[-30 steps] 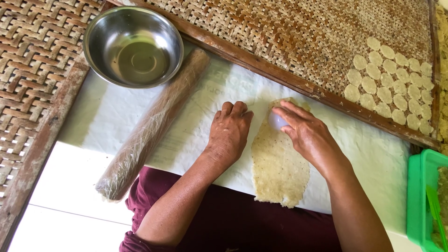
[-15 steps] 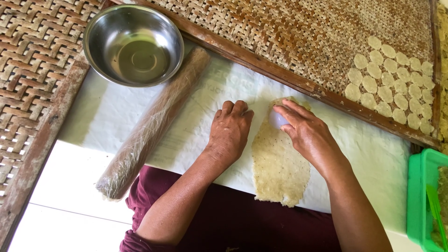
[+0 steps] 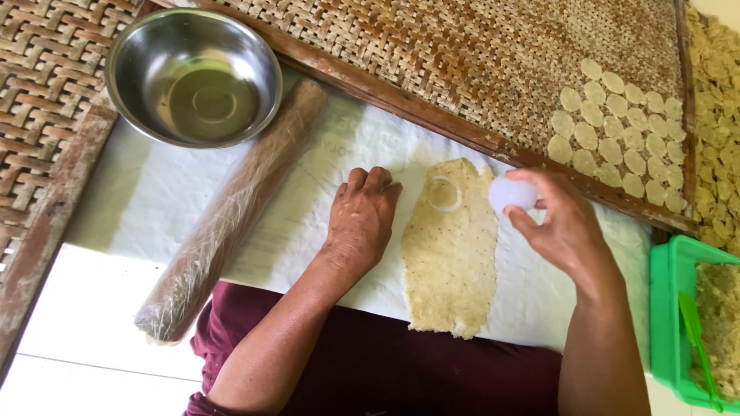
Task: Rolling out dough with a rolling pin and stamping out small circles using a circular mold.
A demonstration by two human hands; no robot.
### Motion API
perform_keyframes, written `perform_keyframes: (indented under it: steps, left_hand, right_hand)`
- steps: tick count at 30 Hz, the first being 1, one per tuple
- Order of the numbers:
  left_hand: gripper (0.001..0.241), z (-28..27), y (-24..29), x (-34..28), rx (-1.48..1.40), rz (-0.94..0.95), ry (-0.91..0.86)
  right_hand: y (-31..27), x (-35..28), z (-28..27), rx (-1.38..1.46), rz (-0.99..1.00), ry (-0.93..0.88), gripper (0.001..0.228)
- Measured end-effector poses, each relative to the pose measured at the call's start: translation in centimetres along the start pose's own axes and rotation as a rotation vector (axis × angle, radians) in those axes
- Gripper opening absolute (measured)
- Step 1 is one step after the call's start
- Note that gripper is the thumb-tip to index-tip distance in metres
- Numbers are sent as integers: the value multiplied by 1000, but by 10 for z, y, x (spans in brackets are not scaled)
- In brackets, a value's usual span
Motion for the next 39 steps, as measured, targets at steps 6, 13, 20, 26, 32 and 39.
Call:
perform_keyframes:
  steps: [6,13,20,26,32,39]
  left_hand:
    - [50,2,-1,0,4,15,40]
    - [50,2,-1,-1,9,4,16]
    - [50,1,0,-1,-5,13,33]
    - [51,0,2,0,10,8,6]
    - [50,3,1,-1,-10,-1,8]
    - [51,2,1,-2,-2,5,14]
  right_hand:
    - [-22,-3,9,145,-117,-1,49]
    - [-31,2,15,142,-90,-79,47]
    - [-32,3,17,91,-236,-10,48]
    - [-32,2,19,46,-238,-10,51]
    - [-33,2,19,85,-180,-28,52]
    - [-34,3,18,71,-94,-44,49]
Point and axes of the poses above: each hand's wrist, its own x-axis towards the middle knuckle, its own z-axis out of the palm, y = z × x, the point moved 4 cm from there along x, towards the middle knuckle, and after that the axes turned 9 degrees about -x, right-handed, at the moved point
